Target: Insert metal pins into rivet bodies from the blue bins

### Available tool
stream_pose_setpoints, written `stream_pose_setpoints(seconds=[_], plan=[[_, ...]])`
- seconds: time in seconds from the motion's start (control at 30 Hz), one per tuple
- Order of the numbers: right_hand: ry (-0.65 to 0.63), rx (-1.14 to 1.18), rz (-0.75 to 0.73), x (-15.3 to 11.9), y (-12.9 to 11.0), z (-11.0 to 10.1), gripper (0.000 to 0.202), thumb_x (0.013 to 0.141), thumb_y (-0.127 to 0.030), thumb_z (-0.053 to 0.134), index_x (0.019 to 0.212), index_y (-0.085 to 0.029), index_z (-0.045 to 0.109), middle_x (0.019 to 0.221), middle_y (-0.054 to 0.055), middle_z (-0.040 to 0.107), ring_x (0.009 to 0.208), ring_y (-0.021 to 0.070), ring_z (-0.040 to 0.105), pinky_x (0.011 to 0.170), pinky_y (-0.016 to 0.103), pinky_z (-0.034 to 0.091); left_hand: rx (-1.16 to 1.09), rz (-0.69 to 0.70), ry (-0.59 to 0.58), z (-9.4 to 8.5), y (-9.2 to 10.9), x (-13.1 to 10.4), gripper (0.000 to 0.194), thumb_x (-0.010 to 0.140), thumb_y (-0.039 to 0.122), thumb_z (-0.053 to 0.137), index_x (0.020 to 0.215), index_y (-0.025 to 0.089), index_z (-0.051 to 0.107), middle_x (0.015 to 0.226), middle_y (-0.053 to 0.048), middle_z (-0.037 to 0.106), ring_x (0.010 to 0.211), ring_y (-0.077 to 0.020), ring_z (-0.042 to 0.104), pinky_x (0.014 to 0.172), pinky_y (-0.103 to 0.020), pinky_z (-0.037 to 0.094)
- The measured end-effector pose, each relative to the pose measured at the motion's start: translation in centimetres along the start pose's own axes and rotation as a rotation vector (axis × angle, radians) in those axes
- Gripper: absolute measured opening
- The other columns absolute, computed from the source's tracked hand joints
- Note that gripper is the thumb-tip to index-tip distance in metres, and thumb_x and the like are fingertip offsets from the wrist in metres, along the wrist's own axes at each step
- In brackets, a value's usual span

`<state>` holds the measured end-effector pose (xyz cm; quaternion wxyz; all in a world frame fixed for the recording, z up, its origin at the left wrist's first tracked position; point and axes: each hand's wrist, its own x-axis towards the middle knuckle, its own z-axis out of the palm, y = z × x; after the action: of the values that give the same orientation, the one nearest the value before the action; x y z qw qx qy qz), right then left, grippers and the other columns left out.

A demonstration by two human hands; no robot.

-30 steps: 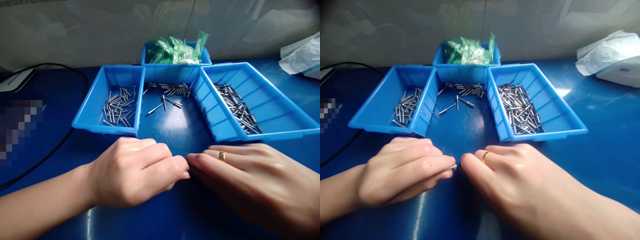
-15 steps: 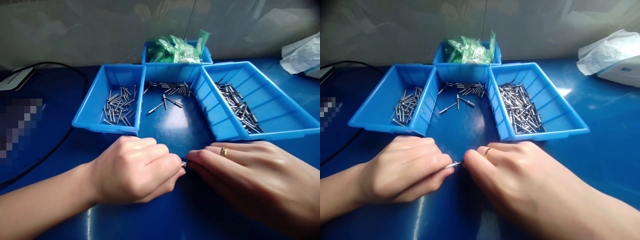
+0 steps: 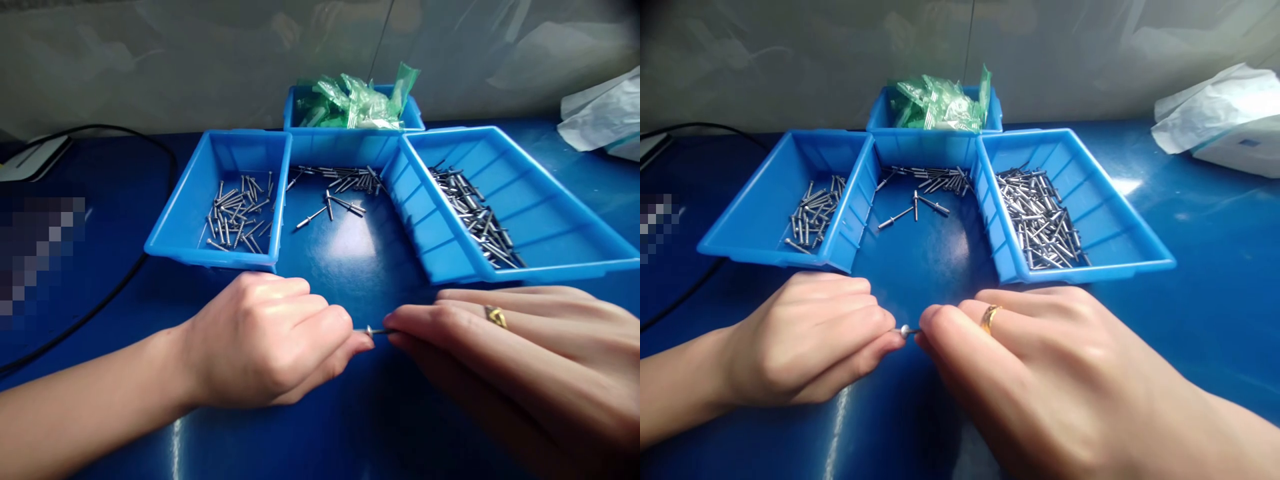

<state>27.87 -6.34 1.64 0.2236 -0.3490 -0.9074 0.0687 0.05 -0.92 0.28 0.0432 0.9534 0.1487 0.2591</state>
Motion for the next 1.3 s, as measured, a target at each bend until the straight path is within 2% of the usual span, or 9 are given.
stream_pose_setpoints(seconds=[0.17, 0.3, 0.5, 0.6, 0.67, 0.8, 0.97, 1.1, 1.3], plan=[[-0.006, -0.024, 0.038, -2.3, 0.8, 0.4, 0.012, 0.116, -0.032, 0.067, 0.106, -0.032, 0.075, 0.078, 0.000, 0.075, 0.070, 0.0228, 0.072, 0.058, 0.032, 0.056, -0.004, 0.004, 0.025, 0.2, 0.0, -0.1, 0.047, 0.124, 0.017, 0.052, 0.083, 0.018, 0.074, 0.072, 0.000, 0.077, 0.055, -0.0156, 0.062, 0.054, -0.034, 0.049], [-0.045, -0.031, 0.067, -4.6, 1.8, 1.5, 0.029, 0.115, -0.054, 0.067, 0.098, -0.032, 0.075, 0.069, 0.001, 0.065, 0.068, 0.0252, 0.067, 0.056, 0.033, 0.055, -0.045, -0.033, 0.029, 0.1, 0.1, -0.1, 0.040, 0.123, 0.016, 0.054, 0.088, 0.018, 0.075, 0.077, 0.000, 0.079, 0.062, -0.0140, 0.071, 0.060, -0.028, 0.056], [-0.048, -0.034, 0.060, -5.0, 1.9, 2.8, 0.035, 0.114, -0.060, 0.065, 0.094, -0.033, 0.073, 0.066, 0.001, 0.060, 0.065, 0.0252, 0.064, 0.053, 0.033, 0.053, -0.113, -0.034, 0.057, -0.5, 0.3, 0.0, 0.028, 0.123, 0.021, 0.064, 0.101, 0.017, 0.080, 0.084, -0.001, 0.084, 0.071, -0.0150, 0.078, 0.067, -0.028, 0.063], [-0.049, -0.040, 0.062, -4.8, 1.7, 2.9, 0.035, 0.114, -0.061, 0.066, 0.094, -0.033, 0.073, 0.065, 0.000, 0.059, 0.063, 0.0252, 0.063, 0.052, 0.033, 0.051, -0.151, -0.023, 0.033, -0.5, 0.3, 0.0, 0.017, 0.123, 0.020, 0.064, 0.117, 0.016, 0.080, 0.094, -0.001, 0.089, 0.083, -0.0167, 0.083, 0.078, -0.028, 0.068], [-0.050, -0.045, 0.063, -4.8, 1.5, 2.8, 0.035, 0.114, -0.061, 0.066, 0.094, -0.033, 0.073, 0.064, 0.000, 0.059, 0.062, 0.0251, 0.063, 0.051, 0.033, 0.050, -0.182, -0.012, 0.046, -0.3, 0.3, -0.1, 0.022, 0.125, 0.017, 0.057, 0.121, 0.016, 0.078, 0.096, -0.001, 0.090, 0.084, -0.0169, 0.083, 0.077, -0.028, 0.067], [-0.053, -0.054, 0.065, -4.6, 1.0, 2.6, 0.033, 0.114, -0.060, 0.067, 0.094, -0.034, 0.073, 0.063, 0.000, 0.058, 0.059, 0.0248, 0.061, 0.049, 0.034, 0.048, -0.202, 0.006, 0.145, 0.3, 0.3, -0.2, 0.034, 0.126, 0.017, 0.046, 0.110, 0.020, 0.076, 0.091, 0.001, 0.087, 0.076, -0.0159, 0.080, 0.069, -0.029, 0.063], [-0.054, -0.031, 0.070, -2.3, 0.1, 1.9, 0.026, 0.116, -0.051, 0.066, 0.098, -0.033, 0.072, 0.066, -0.001, 0.061, 0.055, 0.0229, 0.060, 0.047, 0.034, 0.044, -0.122, 0.026, 0.073, 0.1, 0.5, 0.0, 0.022, 0.112, 0.010, 0.059, 0.098, 0.021, 0.073, 0.097, -0.003, 0.088, 0.084, -0.0173, 0.084, 0.080, -0.028, 0.069], [-0.053, 0.075, 0.038, 0.0, -0.4, 1.0, 0.028, 0.125, -0.034, 0.050, 0.102, -0.031, 0.065, 0.068, -0.005, 0.059, 0.050, 0.0168, 0.055, 0.047, 0.032, 0.041, -0.104, -0.034, 0.090, 0.3, 0.5, -0.1, 0.021, 0.101, 0.006, 0.059, 0.095, 0.020, 0.073, 0.096, -0.006, 0.088, 0.082, -0.0186, 0.085, 0.078, -0.028, 0.071], [-0.061, 0.078, -0.037, 0.7, -0.4, 0.7, 0.038, 0.127, -0.021, 0.043, 0.092, -0.029, 0.054, 0.070, -0.006, 0.058, 0.052, 0.0146, 0.051, 0.049, 0.032, 0.041, -0.055, 0.000, 0.000, -0.1, 0.3, 0.3, 0.032, 0.117, 0.013, 0.058, 0.091, 0.020, 0.074, 0.075, 0.002, 0.074, 0.059, -0.0134, 0.068, 0.060, -0.028, 0.056]])
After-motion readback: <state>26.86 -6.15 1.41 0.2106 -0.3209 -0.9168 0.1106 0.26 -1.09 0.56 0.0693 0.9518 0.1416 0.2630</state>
